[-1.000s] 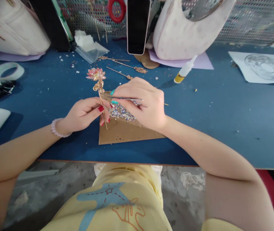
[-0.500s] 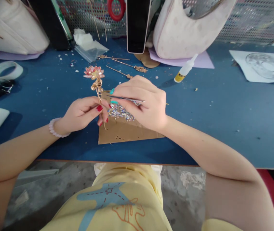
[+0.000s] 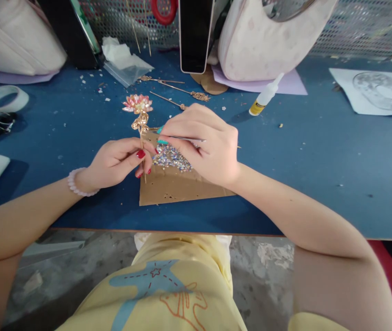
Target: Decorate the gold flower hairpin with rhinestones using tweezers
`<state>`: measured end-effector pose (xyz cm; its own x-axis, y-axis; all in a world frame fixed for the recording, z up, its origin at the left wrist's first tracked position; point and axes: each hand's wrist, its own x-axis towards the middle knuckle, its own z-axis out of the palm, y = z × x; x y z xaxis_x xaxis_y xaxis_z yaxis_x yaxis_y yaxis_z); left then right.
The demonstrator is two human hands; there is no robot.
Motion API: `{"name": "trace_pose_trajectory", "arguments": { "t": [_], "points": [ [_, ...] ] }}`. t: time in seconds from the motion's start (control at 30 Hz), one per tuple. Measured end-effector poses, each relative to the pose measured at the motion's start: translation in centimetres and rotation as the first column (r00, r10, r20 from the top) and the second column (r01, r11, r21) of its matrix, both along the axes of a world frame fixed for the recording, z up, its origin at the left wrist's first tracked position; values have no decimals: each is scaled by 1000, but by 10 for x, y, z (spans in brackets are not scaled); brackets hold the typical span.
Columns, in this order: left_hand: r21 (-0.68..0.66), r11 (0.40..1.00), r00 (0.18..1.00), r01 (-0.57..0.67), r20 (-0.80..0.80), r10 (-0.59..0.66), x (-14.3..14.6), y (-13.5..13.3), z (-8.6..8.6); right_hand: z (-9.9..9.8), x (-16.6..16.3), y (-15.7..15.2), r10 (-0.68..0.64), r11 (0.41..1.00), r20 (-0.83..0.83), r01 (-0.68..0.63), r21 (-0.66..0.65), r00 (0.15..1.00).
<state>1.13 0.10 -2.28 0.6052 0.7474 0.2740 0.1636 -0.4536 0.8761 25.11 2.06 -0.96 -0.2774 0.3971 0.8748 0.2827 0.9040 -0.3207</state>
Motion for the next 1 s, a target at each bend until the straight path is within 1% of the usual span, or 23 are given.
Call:
{"name": "trace_pose_trajectory", "arguments": {
  "t": [0.07, 0.1, 0.2, 0.27, 0.37, 0.47, 0.6, 0.7, 0.77, 0.83, 0.93, 1.0],
  "points": [
    [16, 1000, 1000, -12, -19, 12, 0, 0, 1, 0, 0, -1, 30, 998, -4, -30, -58, 1000],
    [31, 999, 999, -17, -32, 18, 0, 0, 2, 1, 0, -1, 48, 997, -19, -49, -58, 999],
    [96, 995, 997, -25, -73, 32, -1, -1, 3, 4, -3, -4, 59, 998, -77, -57, 29, 995],
    [140, 990, 995, -24, -88, 37, -2, -1, 3, 5, -5, -6, 51, 998, -118, -46, 42, 992],
    [189, 982, 995, -26, -94, 45, -2, -3, 2, 6, -7, -8, 17, 997, -147, -28, -70, 989],
    [208, 978, 992, -34, -110, 58, -1, -4, 3, 3, -5, -10, -31, 982, -115, 9, -187, 993],
    [276, 960, 987, -50, -130, 89, 0, -6, 7, 1, -4, -11, -22, 972, -101, -2, -234, 995],
    [315, 948, 991, -43, -105, 80, 0, -6, 8, 5, -5, -14, -60, 972, -60, 45, -230, 996],
    [328, 944, 992, -38, -98, 74, 0, -5, 8, 8, -6, -15, -86, 978, -44, 76, -195, 995],
    [339, 940, 992, -37, -98, 74, 0, -5, 8, 10, -8, -15, -80, 988, -48, 73, -137, 996],
    [351, 936, 992, -33, -104, 74, 0, -6, 8, 9, -7, -13, -68, 996, -58, 64, -64, 996],
    [360, 933, 990, -30, -115, 77, 0, -6, 9, 7, -6, -12, -94, 993, -34, 92, -70, 995]
  ]
}}
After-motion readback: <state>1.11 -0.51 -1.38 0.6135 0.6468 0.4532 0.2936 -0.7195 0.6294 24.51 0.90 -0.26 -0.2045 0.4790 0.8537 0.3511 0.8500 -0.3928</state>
